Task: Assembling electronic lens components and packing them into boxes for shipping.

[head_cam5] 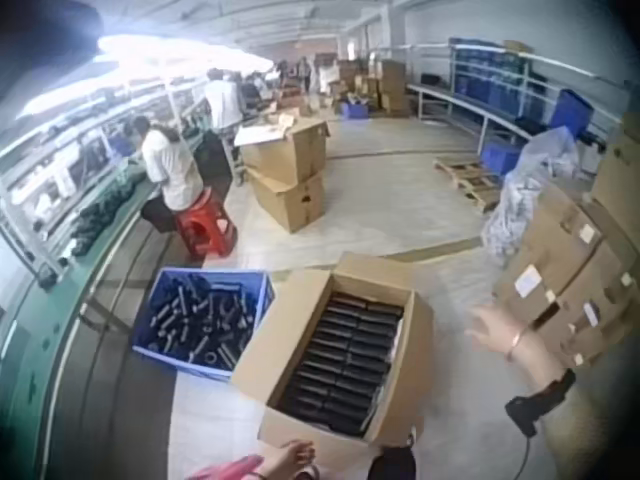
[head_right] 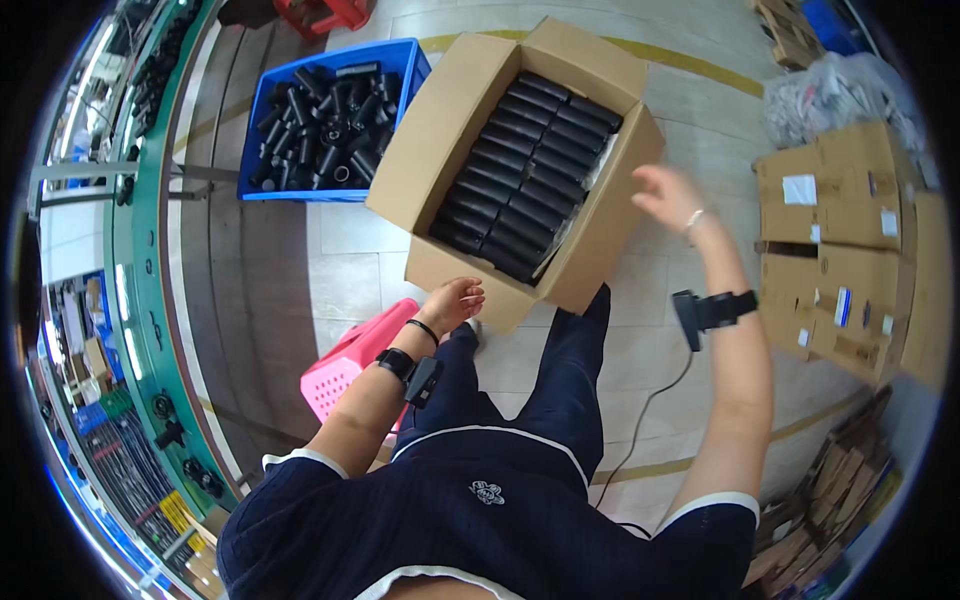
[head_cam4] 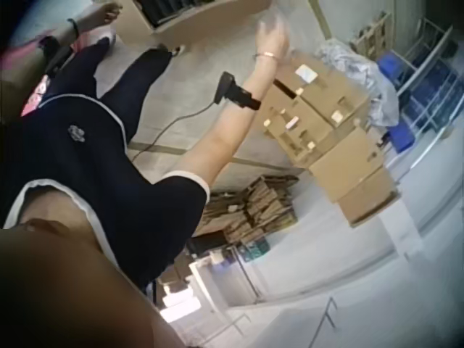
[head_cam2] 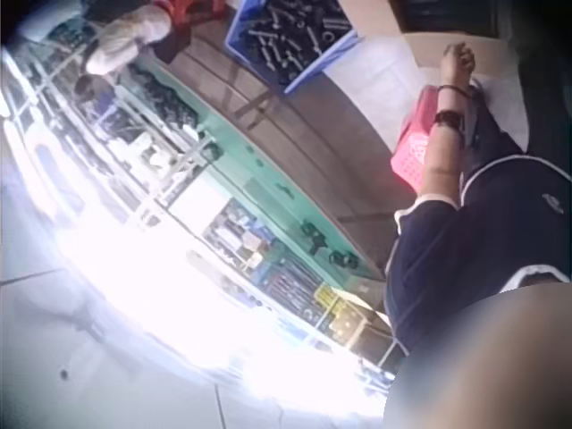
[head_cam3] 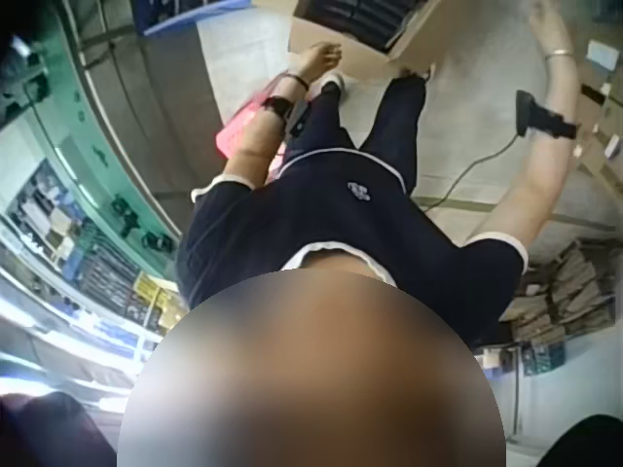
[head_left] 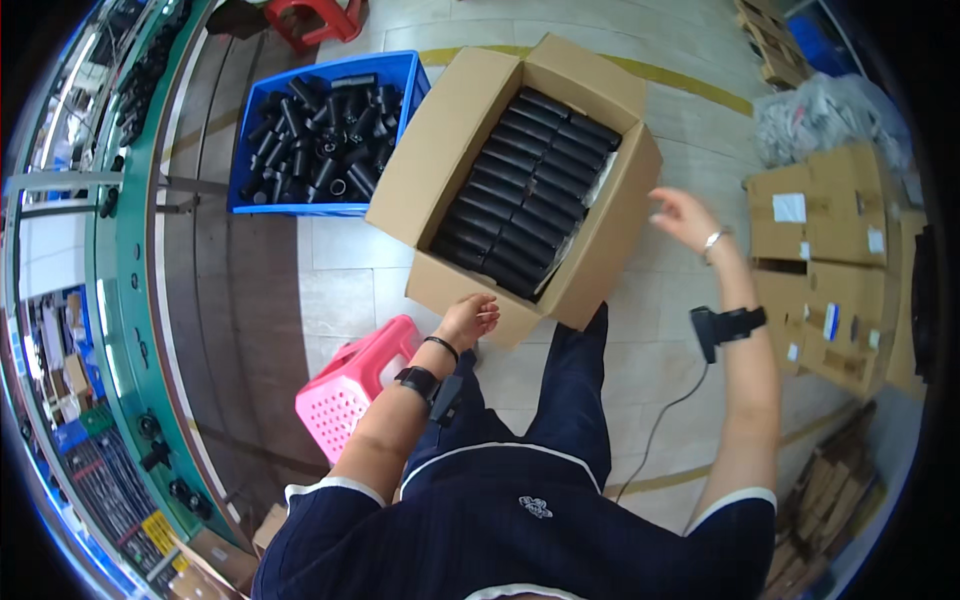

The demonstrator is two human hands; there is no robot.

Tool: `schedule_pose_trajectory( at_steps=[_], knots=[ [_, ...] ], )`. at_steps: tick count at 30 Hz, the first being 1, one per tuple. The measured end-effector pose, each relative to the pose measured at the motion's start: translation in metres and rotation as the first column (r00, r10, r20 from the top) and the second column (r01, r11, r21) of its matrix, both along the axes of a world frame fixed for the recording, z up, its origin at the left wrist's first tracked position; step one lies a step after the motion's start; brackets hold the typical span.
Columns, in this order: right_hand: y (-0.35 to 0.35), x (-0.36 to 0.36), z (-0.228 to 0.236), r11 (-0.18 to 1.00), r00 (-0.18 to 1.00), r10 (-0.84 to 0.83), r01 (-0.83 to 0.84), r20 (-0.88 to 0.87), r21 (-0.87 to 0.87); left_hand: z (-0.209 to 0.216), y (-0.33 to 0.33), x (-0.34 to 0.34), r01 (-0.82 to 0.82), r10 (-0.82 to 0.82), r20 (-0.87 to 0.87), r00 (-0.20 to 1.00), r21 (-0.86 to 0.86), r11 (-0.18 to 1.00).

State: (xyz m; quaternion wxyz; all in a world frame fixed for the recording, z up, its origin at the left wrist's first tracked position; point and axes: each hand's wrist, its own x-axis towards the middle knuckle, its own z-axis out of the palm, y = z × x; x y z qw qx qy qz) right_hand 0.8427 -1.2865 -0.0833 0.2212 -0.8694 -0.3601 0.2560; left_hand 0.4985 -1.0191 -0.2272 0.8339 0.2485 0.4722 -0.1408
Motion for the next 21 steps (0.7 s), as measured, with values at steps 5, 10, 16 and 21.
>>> schedule_pose_trajectory(
  at_steps=[5,10,16,21],
  knots=[
    [0.053,0.046,-0.181,0.954,0.936,0.072,-0.165,-0.344,-0.25,-0.08,-0.04,0.067,-0.188,0.189,-0.151,0.97,0.025,0.982],
    [0.103,0.052,-0.303,0.953,0.883,-0.033,-0.113,-0.467,-0.281,-0.221,-0.065,0.058,-0.418,0.416,-0.285,0.863,0.059,0.907],
    [0.103,0.072,-0.431,0.931,0.996,0.087,-0.088,-0.018,-0.353,-0.295,-0.087,0.131,-0.029,0.359,-0.616,0.701,0.478,0.878],
    [0.153,0.077,-0.491,0.91,0.982,0.095,-0.02,0.161,-0.415,-0.348,-0.081,0.138,0.102,0.549,-0.692,0.469,0.659,0.745]
  ],
)
